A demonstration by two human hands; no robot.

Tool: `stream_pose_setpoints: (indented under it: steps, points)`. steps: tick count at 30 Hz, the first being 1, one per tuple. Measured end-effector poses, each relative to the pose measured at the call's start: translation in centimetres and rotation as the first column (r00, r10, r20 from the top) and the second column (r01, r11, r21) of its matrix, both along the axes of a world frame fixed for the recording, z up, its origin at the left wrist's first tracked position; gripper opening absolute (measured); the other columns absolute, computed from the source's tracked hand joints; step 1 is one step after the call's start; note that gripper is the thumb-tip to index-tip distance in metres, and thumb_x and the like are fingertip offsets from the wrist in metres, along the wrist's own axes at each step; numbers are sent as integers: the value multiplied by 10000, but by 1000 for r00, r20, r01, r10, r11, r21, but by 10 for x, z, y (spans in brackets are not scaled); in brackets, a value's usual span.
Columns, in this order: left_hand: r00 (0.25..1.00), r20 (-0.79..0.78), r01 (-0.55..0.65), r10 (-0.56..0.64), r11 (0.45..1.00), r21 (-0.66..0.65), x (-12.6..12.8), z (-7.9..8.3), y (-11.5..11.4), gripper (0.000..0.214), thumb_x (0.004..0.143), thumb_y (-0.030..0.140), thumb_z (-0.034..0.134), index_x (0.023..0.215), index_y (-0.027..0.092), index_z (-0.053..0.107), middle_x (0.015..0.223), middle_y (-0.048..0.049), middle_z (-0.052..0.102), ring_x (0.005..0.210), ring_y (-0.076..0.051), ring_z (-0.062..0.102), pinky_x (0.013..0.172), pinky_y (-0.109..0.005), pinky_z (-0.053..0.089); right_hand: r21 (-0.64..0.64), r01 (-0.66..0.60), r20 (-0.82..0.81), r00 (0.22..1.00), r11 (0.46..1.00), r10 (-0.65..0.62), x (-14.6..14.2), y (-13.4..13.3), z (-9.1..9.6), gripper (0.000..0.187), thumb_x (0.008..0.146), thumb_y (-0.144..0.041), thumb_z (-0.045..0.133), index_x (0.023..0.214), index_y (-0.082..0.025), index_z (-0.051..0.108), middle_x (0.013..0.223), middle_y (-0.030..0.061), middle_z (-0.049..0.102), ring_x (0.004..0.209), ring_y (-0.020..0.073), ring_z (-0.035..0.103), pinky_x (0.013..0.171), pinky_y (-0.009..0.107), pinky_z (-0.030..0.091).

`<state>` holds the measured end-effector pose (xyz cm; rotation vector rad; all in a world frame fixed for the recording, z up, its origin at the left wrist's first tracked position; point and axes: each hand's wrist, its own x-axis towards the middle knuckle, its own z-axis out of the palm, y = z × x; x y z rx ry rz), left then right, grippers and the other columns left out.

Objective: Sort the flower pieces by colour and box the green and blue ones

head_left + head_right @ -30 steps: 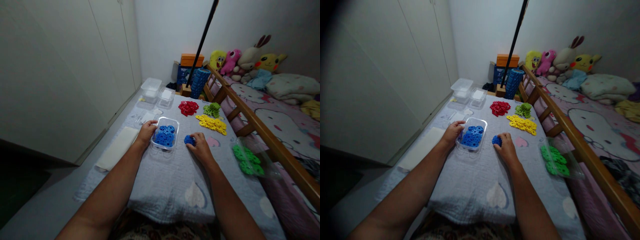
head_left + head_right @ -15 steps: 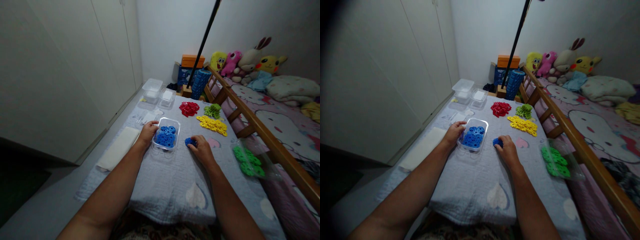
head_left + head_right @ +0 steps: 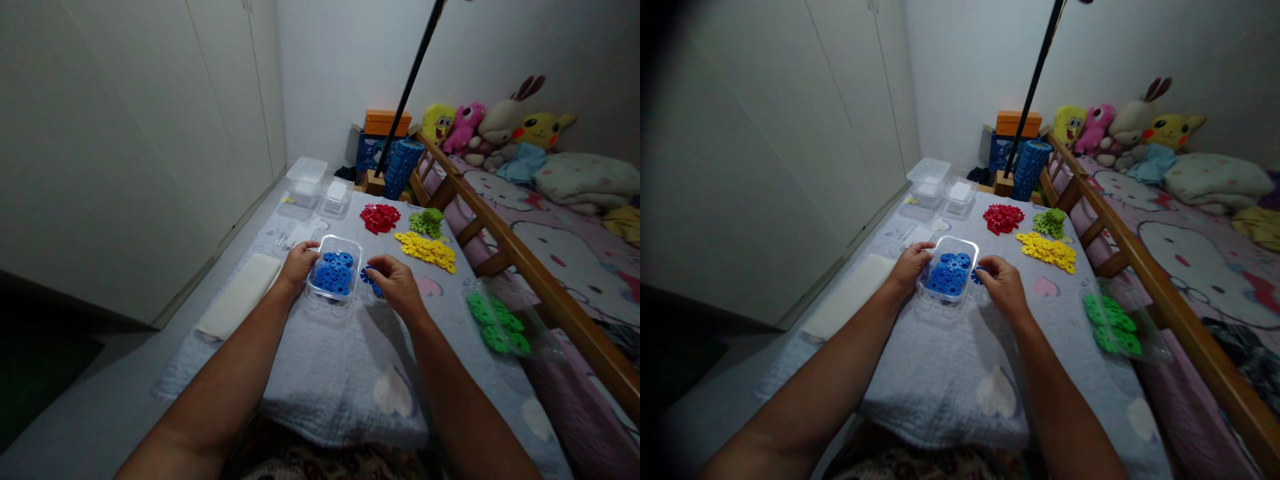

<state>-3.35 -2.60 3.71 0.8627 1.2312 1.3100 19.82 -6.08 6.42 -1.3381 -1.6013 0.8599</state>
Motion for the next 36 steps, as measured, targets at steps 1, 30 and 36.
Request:
stream_pose_setpoints:
  steps: [1,30,36]
  points:
    - [1000,-2,1,-1,1000,2,0,0,0,448,572,261,669,1005,148,673,521,74,526,465,-111,445,469,-230,306,3,-30,34,999,1000,30,-8,2,3,185,807,-323,691,947,-211,738,832,17,744,731,184,670,692,303,512]
    - [1000,15,1,-1,1000,0,0,-1,2,446,561,256,676,993,145,669,561,59,565,487,-113,463,477,-231,312,15,4,593,805,1000,-12,39,21,10,177,863,-152,660,1015,-187,744,1014,81,749,843,193,676,830,317,512]
    - [1000,-9,-4,4,1000,-3,1,2,0,429,565,248,677,982,148,672,549,69,552,479,-106,448,475,-228,302,-68,5,680,732,998,42,53,7,-18,327,827,-245,747,1145,-167,730,1094,110,688,986,231,661,884,314,496]
